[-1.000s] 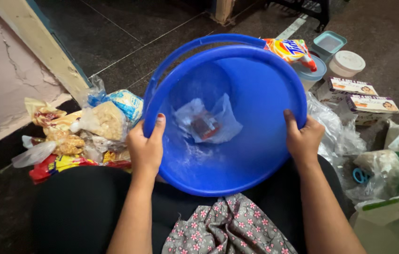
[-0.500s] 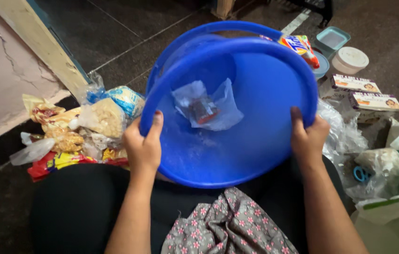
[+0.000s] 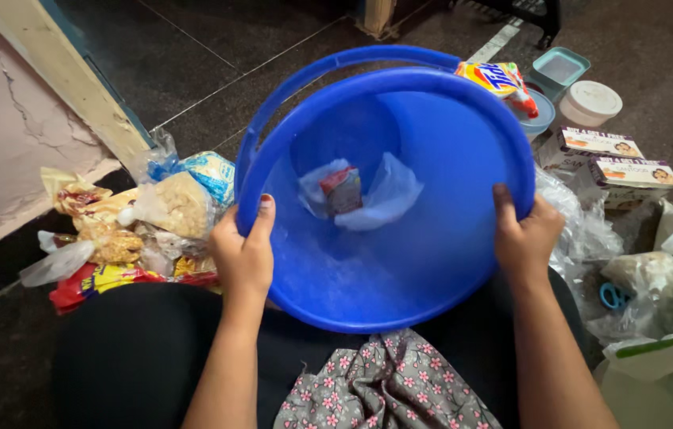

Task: The person sits on the floor and sorts various packaged food items, including grains and spices, into a blue plastic bucket. They handle each package individually, opening some and placing them inside the bucket.

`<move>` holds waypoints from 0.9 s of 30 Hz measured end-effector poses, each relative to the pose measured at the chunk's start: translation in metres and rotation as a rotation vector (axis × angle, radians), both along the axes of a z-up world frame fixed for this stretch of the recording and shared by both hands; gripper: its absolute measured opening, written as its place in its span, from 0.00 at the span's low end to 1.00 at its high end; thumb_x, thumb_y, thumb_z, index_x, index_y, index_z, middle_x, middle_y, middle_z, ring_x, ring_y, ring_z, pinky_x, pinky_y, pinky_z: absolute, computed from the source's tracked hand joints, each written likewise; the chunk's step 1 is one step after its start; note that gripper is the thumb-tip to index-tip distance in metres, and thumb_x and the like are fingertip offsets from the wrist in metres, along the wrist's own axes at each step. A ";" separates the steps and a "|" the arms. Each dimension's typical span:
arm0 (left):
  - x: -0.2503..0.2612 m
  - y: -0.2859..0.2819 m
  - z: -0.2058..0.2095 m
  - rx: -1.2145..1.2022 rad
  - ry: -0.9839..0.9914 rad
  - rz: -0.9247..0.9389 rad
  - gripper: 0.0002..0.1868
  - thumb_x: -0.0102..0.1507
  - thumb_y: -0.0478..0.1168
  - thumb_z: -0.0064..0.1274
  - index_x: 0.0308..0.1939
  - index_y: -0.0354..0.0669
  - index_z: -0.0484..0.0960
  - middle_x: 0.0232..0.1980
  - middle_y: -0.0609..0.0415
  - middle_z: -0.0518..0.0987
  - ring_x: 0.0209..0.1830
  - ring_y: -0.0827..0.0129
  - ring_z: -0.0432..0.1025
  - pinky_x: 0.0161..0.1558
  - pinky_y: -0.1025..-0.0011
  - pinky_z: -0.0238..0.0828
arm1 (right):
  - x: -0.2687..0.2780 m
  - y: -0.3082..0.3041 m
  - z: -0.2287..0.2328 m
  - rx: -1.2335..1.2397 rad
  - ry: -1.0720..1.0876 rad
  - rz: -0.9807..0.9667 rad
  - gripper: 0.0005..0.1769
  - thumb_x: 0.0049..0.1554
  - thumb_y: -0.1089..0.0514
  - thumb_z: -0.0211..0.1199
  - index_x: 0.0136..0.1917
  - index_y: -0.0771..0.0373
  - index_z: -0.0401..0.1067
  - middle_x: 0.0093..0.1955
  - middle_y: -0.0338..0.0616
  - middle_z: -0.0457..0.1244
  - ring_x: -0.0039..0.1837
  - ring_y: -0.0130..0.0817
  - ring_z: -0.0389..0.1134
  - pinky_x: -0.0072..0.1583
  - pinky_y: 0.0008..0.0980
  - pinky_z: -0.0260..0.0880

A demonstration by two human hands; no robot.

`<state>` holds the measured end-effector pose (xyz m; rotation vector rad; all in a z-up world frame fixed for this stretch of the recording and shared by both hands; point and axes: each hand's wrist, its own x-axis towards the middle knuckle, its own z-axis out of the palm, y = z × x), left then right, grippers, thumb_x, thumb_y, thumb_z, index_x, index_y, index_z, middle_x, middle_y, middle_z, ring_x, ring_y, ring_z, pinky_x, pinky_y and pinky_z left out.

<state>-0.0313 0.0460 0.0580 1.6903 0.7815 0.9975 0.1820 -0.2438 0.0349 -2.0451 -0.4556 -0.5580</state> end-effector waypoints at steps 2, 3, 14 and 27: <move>-0.001 0.003 0.003 0.007 -0.029 -0.021 0.15 0.64 0.47 0.59 0.38 0.36 0.85 0.26 0.60 0.79 0.27 0.77 0.71 0.34 0.73 0.68 | -0.005 -0.003 0.000 0.075 -0.022 0.036 0.24 0.68 0.46 0.64 0.40 0.70 0.71 0.30 0.45 0.62 0.35 0.27 0.61 0.39 0.37 0.59; -0.003 0.004 0.003 0.007 -0.038 -0.031 0.15 0.64 0.47 0.58 0.39 0.35 0.85 0.27 0.60 0.80 0.28 0.78 0.72 0.35 0.73 0.68 | -0.003 -0.004 0.003 0.019 0.046 0.029 0.25 0.67 0.46 0.64 0.38 0.70 0.71 0.29 0.45 0.62 0.34 0.28 0.61 0.37 0.38 0.59; 0.014 0.022 0.005 -0.227 0.034 -0.082 0.15 0.63 0.46 0.58 0.37 0.34 0.86 0.29 0.58 0.79 0.30 0.76 0.69 0.36 0.70 0.68 | 0.018 0.016 0.016 -0.114 0.301 0.030 0.29 0.63 0.43 0.65 0.34 0.72 0.72 0.28 0.49 0.63 0.31 0.35 0.63 0.36 0.42 0.61; 0.061 0.065 0.012 -0.155 0.008 -0.101 0.15 0.62 0.46 0.59 0.30 0.35 0.84 0.24 0.60 0.77 0.25 0.75 0.70 0.31 0.68 0.66 | 0.066 0.053 0.040 -0.152 0.280 0.111 0.26 0.62 0.41 0.64 0.42 0.70 0.76 0.34 0.49 0.67 0.36 0.37 0.70 0.43 0.40 0.68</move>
